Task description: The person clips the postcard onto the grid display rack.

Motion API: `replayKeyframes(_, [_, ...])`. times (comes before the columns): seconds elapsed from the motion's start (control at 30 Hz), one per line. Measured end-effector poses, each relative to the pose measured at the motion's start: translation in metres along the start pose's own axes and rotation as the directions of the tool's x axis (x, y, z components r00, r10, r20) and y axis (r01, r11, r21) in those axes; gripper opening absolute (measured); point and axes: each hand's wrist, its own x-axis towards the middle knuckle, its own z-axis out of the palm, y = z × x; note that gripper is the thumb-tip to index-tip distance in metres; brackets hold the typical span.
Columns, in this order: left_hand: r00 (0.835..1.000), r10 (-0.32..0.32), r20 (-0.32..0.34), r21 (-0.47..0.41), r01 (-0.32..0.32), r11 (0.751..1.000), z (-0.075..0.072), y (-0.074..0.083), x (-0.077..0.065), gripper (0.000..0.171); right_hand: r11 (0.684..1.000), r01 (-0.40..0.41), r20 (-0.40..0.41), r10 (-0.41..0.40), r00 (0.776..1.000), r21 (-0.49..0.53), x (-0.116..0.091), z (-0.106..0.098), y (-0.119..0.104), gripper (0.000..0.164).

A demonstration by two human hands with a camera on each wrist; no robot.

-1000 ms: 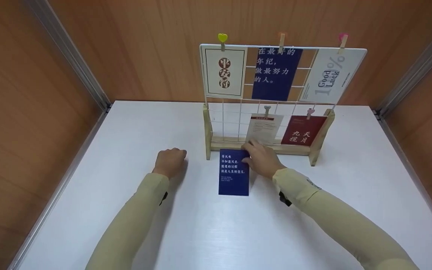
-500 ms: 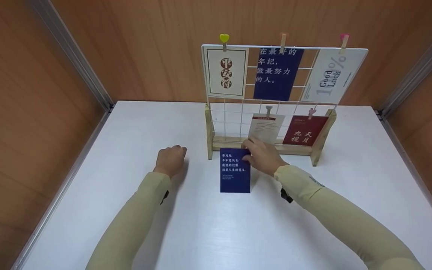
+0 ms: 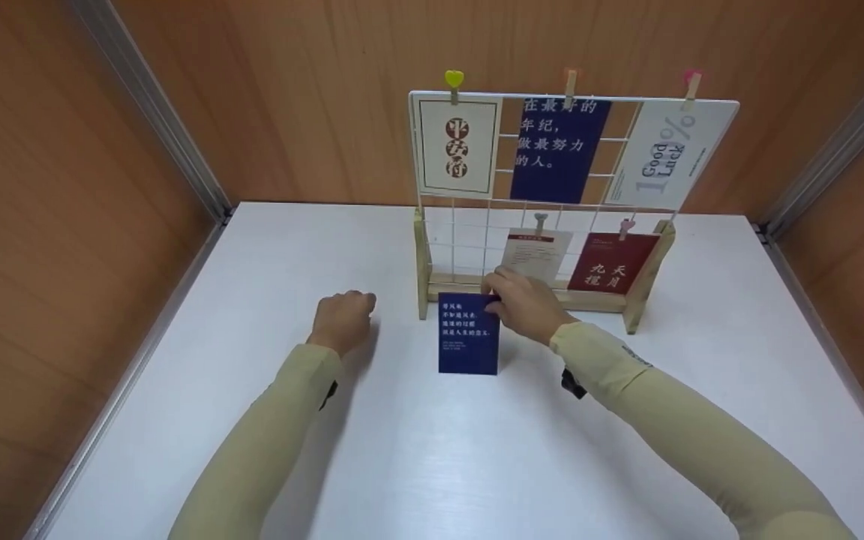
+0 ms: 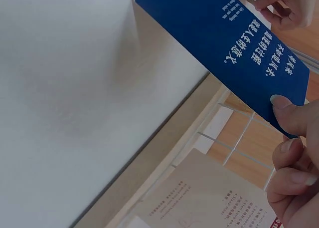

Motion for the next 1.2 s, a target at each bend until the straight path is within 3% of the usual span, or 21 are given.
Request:
replayKeyframes(0.4, [1.0, -0.025, -0.011, -0.109, 0.023, 0.994, 0.001, 0.005, -0.004, 0.014, 0.996, 0.039, 0.026, -0.041, 0.999, 0.076, 0.001, -0.005, -0.003, 0.012])
replayKeyframes(0.77, [0.999, -0.035, -0.028, -0.146, 0.031, 0.989, 0.001, 0.013, -0.012, 0.013, 0.993, 0.049, 0.08, -0.058, 0.995, 0.11, 0.003, -0.009, -0.007, 0.007])
replayKeyframes(0.93, [0.997, -0.044, -0.059, -0.174, 0.033, 0.984, 0.001, 0.015, -0.015, 0.008, 0.99, 0.084, 0.028, -0.088, 0.996, 0.115, 0.004, -0.01, -0.007, 0.005])
replayKeyframes(1.2, [0.995, -0.023, -0.094, -0.207, 0.003, 0.978, -0.003, 0.018, -0.02, 0.007, 0.987, 0.148, -0.155, -0.136, 0.979, 0.065, 0.008, -0.01, -0.005, 0.01])
